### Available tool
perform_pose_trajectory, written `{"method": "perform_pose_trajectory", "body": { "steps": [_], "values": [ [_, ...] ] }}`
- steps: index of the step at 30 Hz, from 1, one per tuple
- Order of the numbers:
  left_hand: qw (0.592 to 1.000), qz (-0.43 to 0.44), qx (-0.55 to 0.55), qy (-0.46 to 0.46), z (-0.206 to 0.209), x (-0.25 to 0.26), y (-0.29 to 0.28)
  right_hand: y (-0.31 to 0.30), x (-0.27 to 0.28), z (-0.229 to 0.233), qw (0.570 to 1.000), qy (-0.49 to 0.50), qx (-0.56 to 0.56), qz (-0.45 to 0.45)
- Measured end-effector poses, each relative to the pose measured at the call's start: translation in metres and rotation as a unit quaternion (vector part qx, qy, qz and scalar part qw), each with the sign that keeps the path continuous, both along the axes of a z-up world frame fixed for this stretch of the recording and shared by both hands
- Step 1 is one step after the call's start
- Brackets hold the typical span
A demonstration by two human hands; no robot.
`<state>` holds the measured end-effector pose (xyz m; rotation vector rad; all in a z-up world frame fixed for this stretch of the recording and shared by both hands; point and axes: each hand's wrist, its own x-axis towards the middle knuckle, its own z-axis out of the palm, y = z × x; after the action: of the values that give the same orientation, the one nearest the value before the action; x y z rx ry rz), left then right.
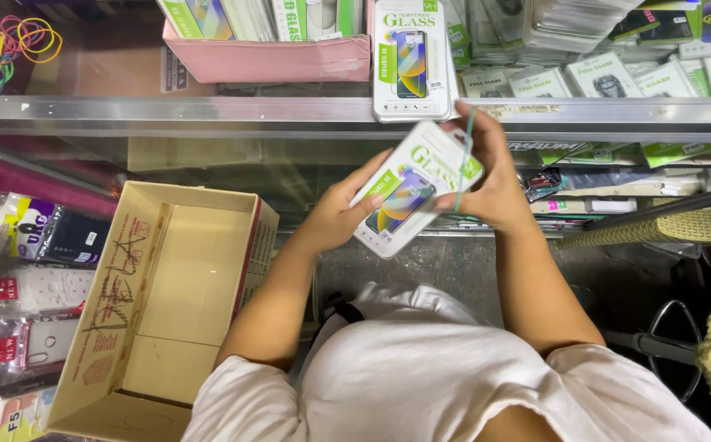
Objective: Bundling tempered glass screen protector packages with rubber bands and organizing them within a display case.
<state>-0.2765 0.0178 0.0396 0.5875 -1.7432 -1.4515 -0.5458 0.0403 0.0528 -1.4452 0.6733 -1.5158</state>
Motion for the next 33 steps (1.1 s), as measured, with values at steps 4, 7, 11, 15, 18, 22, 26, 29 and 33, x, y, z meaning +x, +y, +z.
{"method": "perform_pose_trajectory", "body": {
  "steps": [4, 7, 11, 15, 18, 22, 26, 29, 33],
  "values": [
    [0.976, -0.033, -0.116, -0.180, 0.036, 0.014, -0.003, 0.005, 0.005, 0.011, 0.991, 0.135, 0.022, 0.001],
    [0.924, -0.058, -0.206, -0.316, 0.051, 0.014, -0.003, 0.010, 0.013, 0.032, 0.969, 0.243, 0.034, 0.013],
    [0.869, -0.066, -0.302, -0.388, 0.056, 0.006, 0.001, 0.011, 0.013, 0.048, 0.930, 0.359, -0.050, 0.069],
    [0.875, -0.109, -0.325, -0.343, 0.068, -0.001, 0.005, -0.002, 0.005, 0.053, 0.939, 0.247, 0.022, 0.238],
    [0.894, -0.156, -0.321, -0.271, 0.078, -0.004, 0.012, -0.010, 0.004, 0.031, 0.936, 0.136, 0.079, 0.313],
    [0.953, -0.121, -0.241, -0.141, 0.078, 0.002, 0.009, -0.028, -0.010, -0.050, 0.889, -0.145, 0.259, 0.347],
    [0.996, -0.038, -0.066, -0.037, 0.050, 0.008, -0.002, -0.006, 0.018, -0.061, 0.945, -0.148, 0.245, 0.156],
    [0.996, -0.026, 0.014, 0.083, 0.006, 0.010, -0.020, 0.008, 0.032, -0.060, 0.971, -0.136, 0.188, 0.050],
    [0.984, 0.015, 0.058, 0.166, 0.000, -0.001, -0.016, 0.015, 0.016, -0.076, 0.983, -0.123, 0.106, 0.091]
  ]
}}
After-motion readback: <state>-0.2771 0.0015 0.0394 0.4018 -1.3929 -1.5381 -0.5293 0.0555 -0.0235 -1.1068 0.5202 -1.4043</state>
